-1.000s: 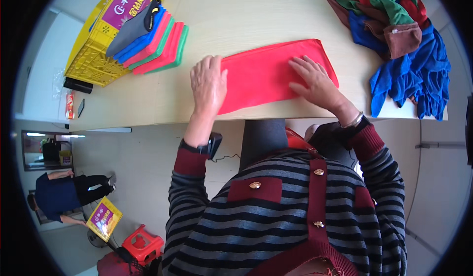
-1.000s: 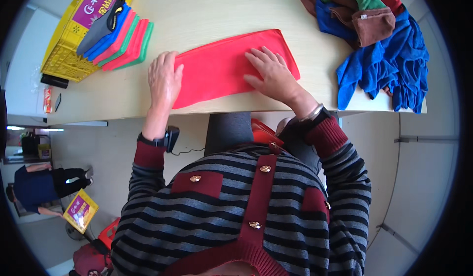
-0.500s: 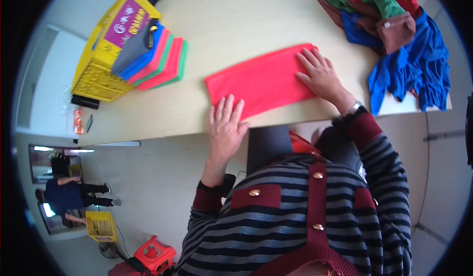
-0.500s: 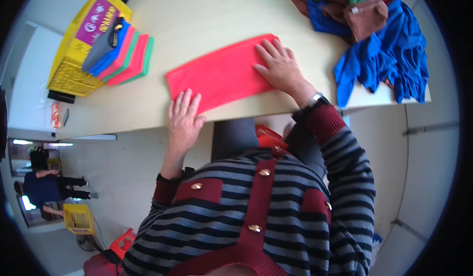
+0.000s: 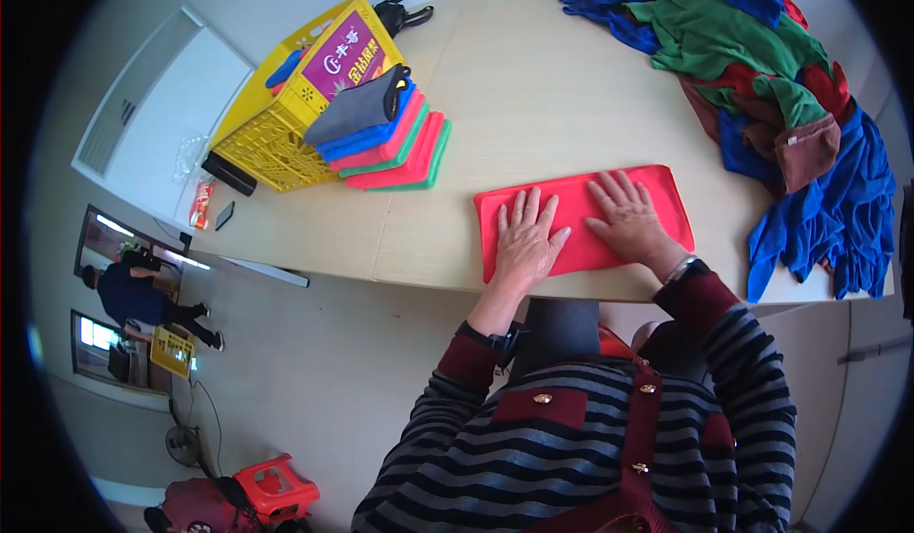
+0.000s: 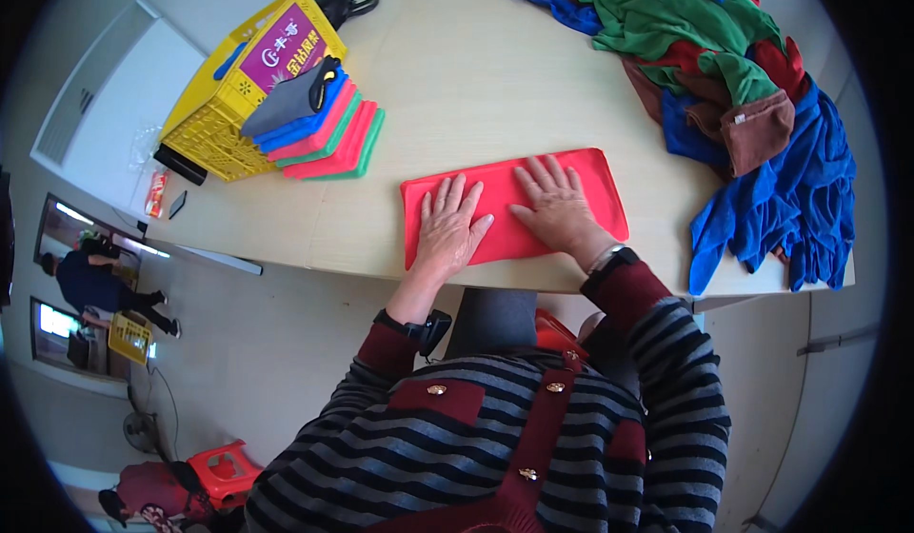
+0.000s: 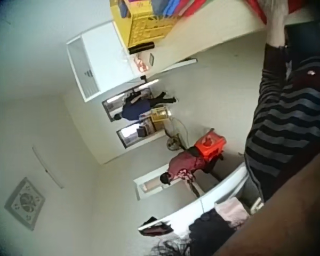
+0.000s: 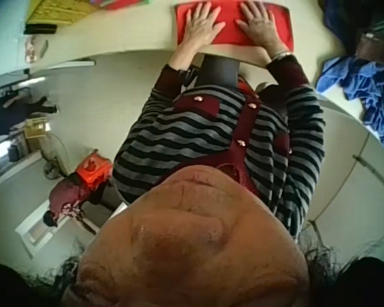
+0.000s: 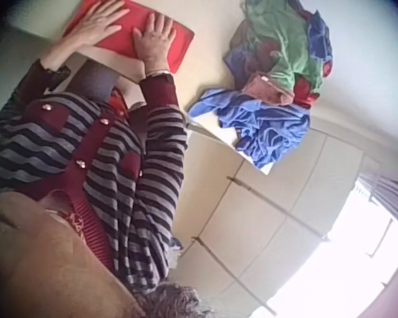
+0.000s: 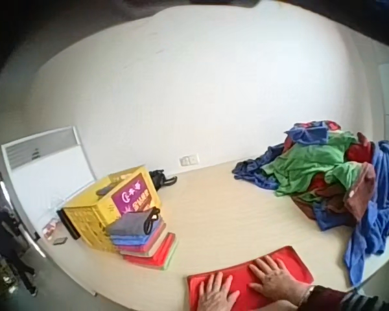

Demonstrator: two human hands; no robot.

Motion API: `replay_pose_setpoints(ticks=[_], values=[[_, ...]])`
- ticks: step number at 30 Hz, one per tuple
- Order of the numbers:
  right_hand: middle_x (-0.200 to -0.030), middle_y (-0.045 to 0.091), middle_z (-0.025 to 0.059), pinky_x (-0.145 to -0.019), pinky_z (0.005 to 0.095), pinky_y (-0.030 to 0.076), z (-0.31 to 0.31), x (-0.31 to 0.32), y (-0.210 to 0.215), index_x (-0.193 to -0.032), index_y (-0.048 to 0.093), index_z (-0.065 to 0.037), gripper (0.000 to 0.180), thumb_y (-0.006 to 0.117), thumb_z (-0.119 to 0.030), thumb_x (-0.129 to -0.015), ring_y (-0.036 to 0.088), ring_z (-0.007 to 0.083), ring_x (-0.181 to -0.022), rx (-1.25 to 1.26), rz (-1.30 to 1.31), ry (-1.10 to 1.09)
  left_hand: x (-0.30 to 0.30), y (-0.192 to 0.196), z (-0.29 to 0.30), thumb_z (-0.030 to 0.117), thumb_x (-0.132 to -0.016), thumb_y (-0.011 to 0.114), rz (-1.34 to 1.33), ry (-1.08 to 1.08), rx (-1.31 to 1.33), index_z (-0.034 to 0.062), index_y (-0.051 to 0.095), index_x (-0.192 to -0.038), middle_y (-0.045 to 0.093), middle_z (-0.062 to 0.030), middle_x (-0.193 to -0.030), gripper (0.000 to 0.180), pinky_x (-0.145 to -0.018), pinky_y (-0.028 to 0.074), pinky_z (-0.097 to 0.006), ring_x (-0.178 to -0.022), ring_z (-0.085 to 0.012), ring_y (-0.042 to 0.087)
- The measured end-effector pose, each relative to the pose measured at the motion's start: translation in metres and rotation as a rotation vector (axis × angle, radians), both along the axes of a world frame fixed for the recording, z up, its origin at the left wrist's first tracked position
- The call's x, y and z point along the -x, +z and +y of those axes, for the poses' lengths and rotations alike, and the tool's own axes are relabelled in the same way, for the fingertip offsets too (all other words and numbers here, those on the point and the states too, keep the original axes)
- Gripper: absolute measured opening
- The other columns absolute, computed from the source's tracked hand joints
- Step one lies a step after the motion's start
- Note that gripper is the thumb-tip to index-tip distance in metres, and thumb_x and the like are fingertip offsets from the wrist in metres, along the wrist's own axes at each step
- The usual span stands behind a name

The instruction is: Folding various colored cloths on a table and stacking them.

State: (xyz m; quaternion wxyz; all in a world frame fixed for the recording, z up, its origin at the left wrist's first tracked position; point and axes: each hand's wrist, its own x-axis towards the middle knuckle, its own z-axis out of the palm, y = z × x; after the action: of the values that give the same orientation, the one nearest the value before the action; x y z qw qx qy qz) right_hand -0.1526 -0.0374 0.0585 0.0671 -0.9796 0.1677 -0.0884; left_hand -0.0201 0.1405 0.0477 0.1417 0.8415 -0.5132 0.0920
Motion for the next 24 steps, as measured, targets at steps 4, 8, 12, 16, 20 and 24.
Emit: replay_pose_setpoints(ticks=[4, 8, 12, 16, 20, 24], values=[[-0.157, 0.032, 0.0147, -0.118, 0.056, 0.022, -0.04, 0.027, -0.01, -0.151, 0.036, -0.01, 0.067, 0.048, -0.048, -0.098, 0.024, 0.0365, -0.147, 0.067, -0.008, -0.104, -0.008, -0.007, 0.01, 0.051, -0.096, 0.053, 0.003, 0.278, 0.016, 0.0064, 0.043, -0.145, 0.039, -0.0209, -0.151, 0.067, -0.114, 0.024, -0.057, -0.141, -0.0348, 0.035], [-0.157, 0.032, 0.0143, -0.118, 0.0557, 0.022, -0.048, 0.034, 0.014, -0.151, 0.037, -0.01, 0.064, 0.048, -0.047, -0.099, 0.024, 0.0361, -0.148, 0.063, 0.104, -0.219, -0.025, 0.01, 0.037, 0.055, -0.087, 0.065, 0.031, 0.569, -0.033, 0.0017, 0.057, -0.128, 0.056, -0.02, -0.124, 0.068, -0.103, 0.037, -0.054, -0.119, -0.0367, 0.052], [-0.16, 0.029, 0.0132, -0.119, 0.0551, 0.02, -0.019, 0.018, 0.013, -0.152, 0.035, -0.011, 0.062, 0.044, -0.045, -0.101, 0.023, 0.0358, -0.148, 0.17, 0.077, -0.182, -0.04, 0.01, 0.033, 0.042, -0.083, 0.075, 0.19, 0.514, -0.005, -0.001, 0.063, -0.115, 0.066, -0.0154, -0.108, 0.055, -0.093, 0.049, -0.046, -0.103, -0.0323, 0.063], [-0.16, 0.028, 0.0131, -0.12, 0.0549, 0.018, 0.003, -0.001, 0.004, -0.152, 0.035, -0.011, 0.061, 0.042, -0.045, -0.102, 0.022, 0.035, -0.149, 0.179, 0.015, -0.093, -0.051, -0.006, 0.024, 0.028, -0.085, 0.076, 0.683, 0.338, 0.334, -0.0016, 0.061, -0.117, 0.069, -0.0161, -0.108, 0.046, -0.088, 0.052, -0.042, -0.098, -0.031, 0.066], [-0.16, 0.029, 0.0135, -0.119, 0.057, 0.016, 0.02, -0.008, 0.004, -0.152, 0.036, -0.011, 0.062, 0.042, -0.047, -0.101, 0.022, 0.0354, -0.149, 0.121, 0.026, -0.089, -0.061, -0.02, 0.031, 0.013, -0.09, 0.072, 1.307, 0.058, 0.705, -0.0009, 0.059, -0.125, 0.068, -0.0131, -0.118, 0.04, -0.091, 0.052, -0.036, -0.105, -0.0229, 0.066], [-0.161, 0.028, 0.013, -0.119, 0.059, 0.015, 0.016, 0.0, -0.015, -0.152, 0.036, -0.01, 0.065, 0.036, -0.051, -0.101, 0.021, 0.0363, -0.149, 0.06, -0.013, -0.119, -0.051, 0.0, 0.036, 0.004, -0.093, 0.065, 1.607, 0.136, 0.696, -0.0003, 0.055, -0.133, 0.065, -0.0116, -0.124, 0.041, -0.097, 0.051, -0.037, -0.111, -0.0216, 0.063]])
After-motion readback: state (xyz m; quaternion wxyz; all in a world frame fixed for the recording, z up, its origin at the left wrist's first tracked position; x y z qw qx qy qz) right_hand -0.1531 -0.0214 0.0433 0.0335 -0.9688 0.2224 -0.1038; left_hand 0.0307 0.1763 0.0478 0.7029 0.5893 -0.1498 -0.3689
